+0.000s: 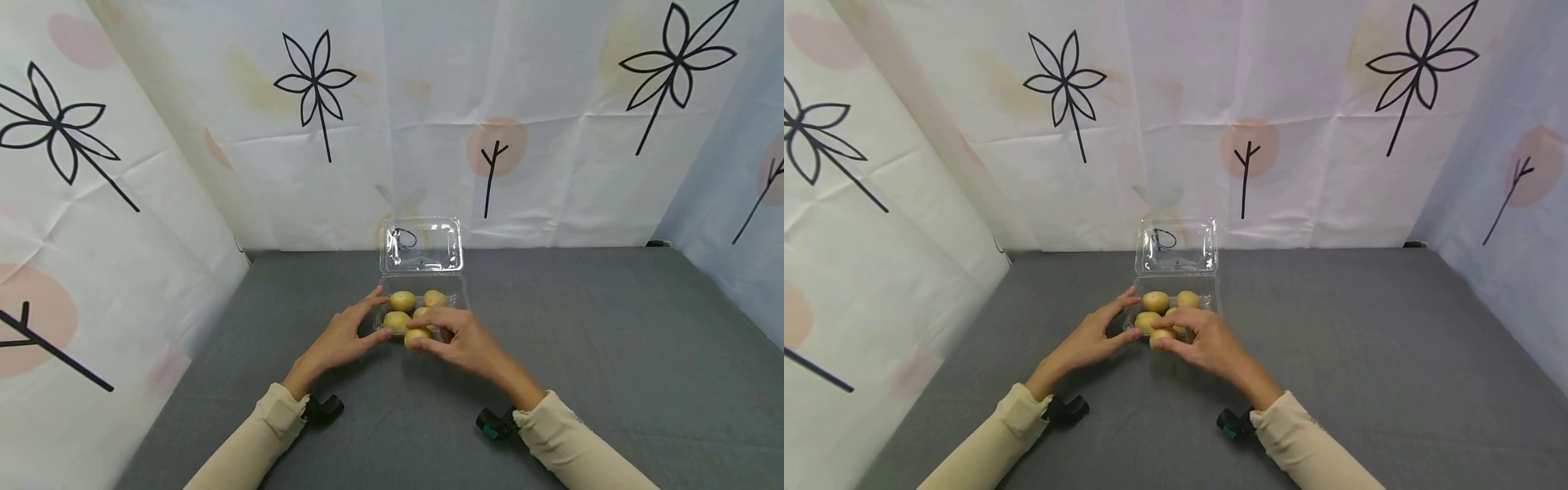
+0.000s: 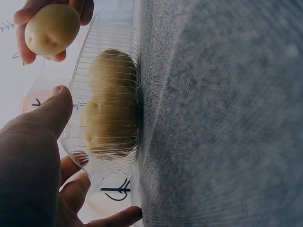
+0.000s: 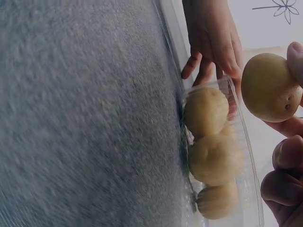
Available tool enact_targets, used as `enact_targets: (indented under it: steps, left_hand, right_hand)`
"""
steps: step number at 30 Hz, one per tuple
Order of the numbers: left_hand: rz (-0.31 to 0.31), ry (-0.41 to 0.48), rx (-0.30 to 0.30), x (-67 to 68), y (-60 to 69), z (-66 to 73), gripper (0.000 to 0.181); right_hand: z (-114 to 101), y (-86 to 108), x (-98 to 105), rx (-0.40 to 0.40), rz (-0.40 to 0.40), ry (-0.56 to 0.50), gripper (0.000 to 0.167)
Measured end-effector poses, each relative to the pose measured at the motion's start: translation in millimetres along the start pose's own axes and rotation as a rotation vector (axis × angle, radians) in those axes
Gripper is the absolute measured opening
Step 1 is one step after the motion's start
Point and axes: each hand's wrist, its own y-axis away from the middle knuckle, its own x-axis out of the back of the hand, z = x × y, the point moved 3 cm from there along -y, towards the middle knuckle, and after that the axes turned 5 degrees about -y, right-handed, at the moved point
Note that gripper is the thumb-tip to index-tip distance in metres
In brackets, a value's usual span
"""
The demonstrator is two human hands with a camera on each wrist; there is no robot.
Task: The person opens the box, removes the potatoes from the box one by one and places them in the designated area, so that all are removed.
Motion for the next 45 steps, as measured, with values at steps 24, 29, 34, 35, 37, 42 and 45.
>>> enact_targets:
  steps: [24, 29, 34, 35, 37, 42, 45]
  left_hand:
    - [-0.004, -0.004, 0.000, 0.5, 0.3, 1.2, 0.066]
    - [-0.005, 0.004, -0.006, 0.5, 0.8, 1.5, 0.066]
    - [-0.005, 0.005, -0.007, 0.4, 0.7, 0.9, 0.065]
    - [-0.005, 0.003, -0.006, 0.3, 0.5, 0.8, 0.065]
    - [-0.005, -0.001, -0.005, 0.2, 0.2, 0.7, 0.065]
    - [-0.008, 0.003, -0.002, 0.0, 0.3, 0.6, 0.066]
    - [-0.006, 0.006, -0.002, 0.0, 0.5, 0.6, 0.065]
  right_hand:
    - [-18.5, 7.8, -41.9, -0.062, -0.387, -0.092, 0.025]
    - [-19.3, 10.0, -46.6, -0.085, -0.428, -0.132, 0.026]
    - [-18.0, 10.8, -47.4, -0.103, -0.404, -0.134, 0.026]
    - [-17.4, 10.8, -47.3, -0.108, -0.389, -0.133, 0.026]
    - [-16.5, 10.8, -46.9, -0.112, -0.355, -0.121, 0.025]
    - [-14.5, 11.9, -46.6, -0.146, -0.310, -0.085, 0.026]
    - [-13.7, 12.6, -47.0, -0.176, -0.308, -0.072, 0.027]
